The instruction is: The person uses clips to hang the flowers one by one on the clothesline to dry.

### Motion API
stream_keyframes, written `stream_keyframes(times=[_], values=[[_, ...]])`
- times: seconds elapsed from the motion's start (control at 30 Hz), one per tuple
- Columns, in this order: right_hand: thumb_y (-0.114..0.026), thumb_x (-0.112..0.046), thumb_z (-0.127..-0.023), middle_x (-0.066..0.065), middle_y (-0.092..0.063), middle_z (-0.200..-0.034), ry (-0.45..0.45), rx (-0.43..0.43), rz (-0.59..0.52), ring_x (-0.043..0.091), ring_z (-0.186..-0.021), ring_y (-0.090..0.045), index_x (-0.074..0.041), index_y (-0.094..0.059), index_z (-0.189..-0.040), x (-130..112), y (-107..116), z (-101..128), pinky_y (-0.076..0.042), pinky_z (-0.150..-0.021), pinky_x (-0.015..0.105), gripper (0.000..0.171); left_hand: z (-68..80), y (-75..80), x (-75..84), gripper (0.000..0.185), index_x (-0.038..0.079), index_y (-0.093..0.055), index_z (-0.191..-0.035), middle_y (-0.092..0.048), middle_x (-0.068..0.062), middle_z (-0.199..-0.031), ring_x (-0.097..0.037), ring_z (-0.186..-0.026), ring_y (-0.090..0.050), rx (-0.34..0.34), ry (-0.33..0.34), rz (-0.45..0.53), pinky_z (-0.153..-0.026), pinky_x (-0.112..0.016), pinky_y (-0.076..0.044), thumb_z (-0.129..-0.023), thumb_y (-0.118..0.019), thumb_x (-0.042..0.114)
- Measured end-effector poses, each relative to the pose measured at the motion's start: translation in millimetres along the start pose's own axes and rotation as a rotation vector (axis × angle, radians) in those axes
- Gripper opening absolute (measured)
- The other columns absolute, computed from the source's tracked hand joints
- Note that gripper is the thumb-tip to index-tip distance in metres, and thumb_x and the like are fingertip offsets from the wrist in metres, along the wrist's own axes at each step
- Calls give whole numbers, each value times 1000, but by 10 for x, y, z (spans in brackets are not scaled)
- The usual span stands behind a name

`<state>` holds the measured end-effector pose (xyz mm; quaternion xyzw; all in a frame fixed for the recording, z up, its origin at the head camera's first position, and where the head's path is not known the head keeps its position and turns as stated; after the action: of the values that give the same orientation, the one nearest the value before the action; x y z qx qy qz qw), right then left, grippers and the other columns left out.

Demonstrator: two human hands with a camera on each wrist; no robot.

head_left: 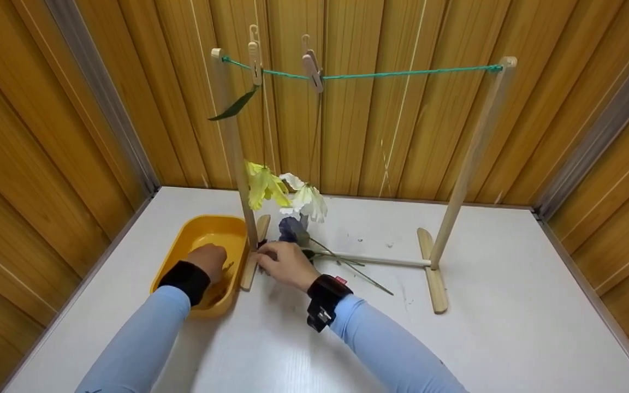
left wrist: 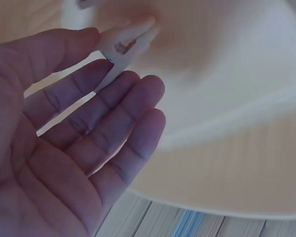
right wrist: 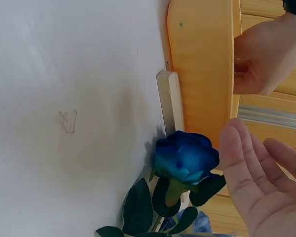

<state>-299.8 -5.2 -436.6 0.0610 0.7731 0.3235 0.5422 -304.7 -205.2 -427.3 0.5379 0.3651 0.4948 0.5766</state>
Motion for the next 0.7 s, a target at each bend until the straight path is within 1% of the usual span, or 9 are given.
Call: stream_keyframes(times=[0.1, 0.17, 0.27, 0.33, 0.43, 0.6, 0.7], values=[[-63, -16, -102, 11, -76, -105, -17, 17, -41, 11, -77, -69, -1, -75, -111, 44, 44, 28, -57, -71, 24, 21, -24, 66, -30, 3, -3, -71, -91, -60, -8, -71, -23, -65, -53, 20, -8, 31, -68, -38, -53, -92, -69, -2], [-63, -16, -102, 14, -76, -104, -39, 12, -89, 17, -75, -72, 1, -74, -114, 72, 70, 53, -58, -66, 25, 23, -23, 125, -48, 3, -2, -73, -92, -60, -7, -71, -23, -65, -53, 13, 1, 83, -66, -35, -51, -92, -71, 0], [-62, -16, -103, 19, -75, -103, -81, -2, -154, 28, -79, -75, 1, -72, -117, 109, 111, 89, -58, -65, 25, 25, -1, 233, -66, 2, 0, -73, -89, -62, -7, -71, -22, -64, -55, 34, 9, 153, -63, -32, -51, -90, -74, 1], [-61, -17, -104, 22, -73, -104, -98, -6, -187, 34, -83, -74, 1, -71, -118, 135, 140, 109, -58, -66, 26, 25, 27, 312, -62, 6, 1, -71, -84, -62, -7, -71, -21, -64, -56, 81, -6, 172, -62, -32, -52, -88, -75, 1], [-61, -17, -105, 25, -72, -110, -106, -1, -213, 38, -86, -74, 2, -70, -122, 163, 193, 133, -60, -69, 28, 27, 75, 418, -17, 11, 2, -68, -79, -62, -8, -70, -21, -63, -55, 172, -52, 167, -62, -34, -53, -87, -75, 0], [-60, -17, -105, 23, -72, -113, -89, 13, -247, 43, -90, -73, 6, -67, -125, 196, 291, 177, -62, -73, 31, 32, 160, 528, 158, 10, 1, -69, -80, -62, -9, -72, -22, -64, -52, 308, -124, 167, -64, -38, -52, -86, -76, 0], [-61, -16, -104, 20, -72, -111, -71, 18, -262, 43, -91, -73, 8, -67, -124, 217, 349, 205, -62, -75, 32, 31, 205, 555, 296, 6, 0, -71, -85, -67, -11, -78, -23, -67, -56, 351, -155, 205, -66, -39, -55, -87, -77, 0]])
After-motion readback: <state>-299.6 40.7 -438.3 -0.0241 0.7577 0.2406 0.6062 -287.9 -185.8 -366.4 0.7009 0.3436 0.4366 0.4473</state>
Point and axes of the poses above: each hand's wrist, its own z-axis away from the middle knuckle, its own y-axis out of the back of the hand, x = y × z, the point moved 2 cm from there along -z, towards the middle knuckle
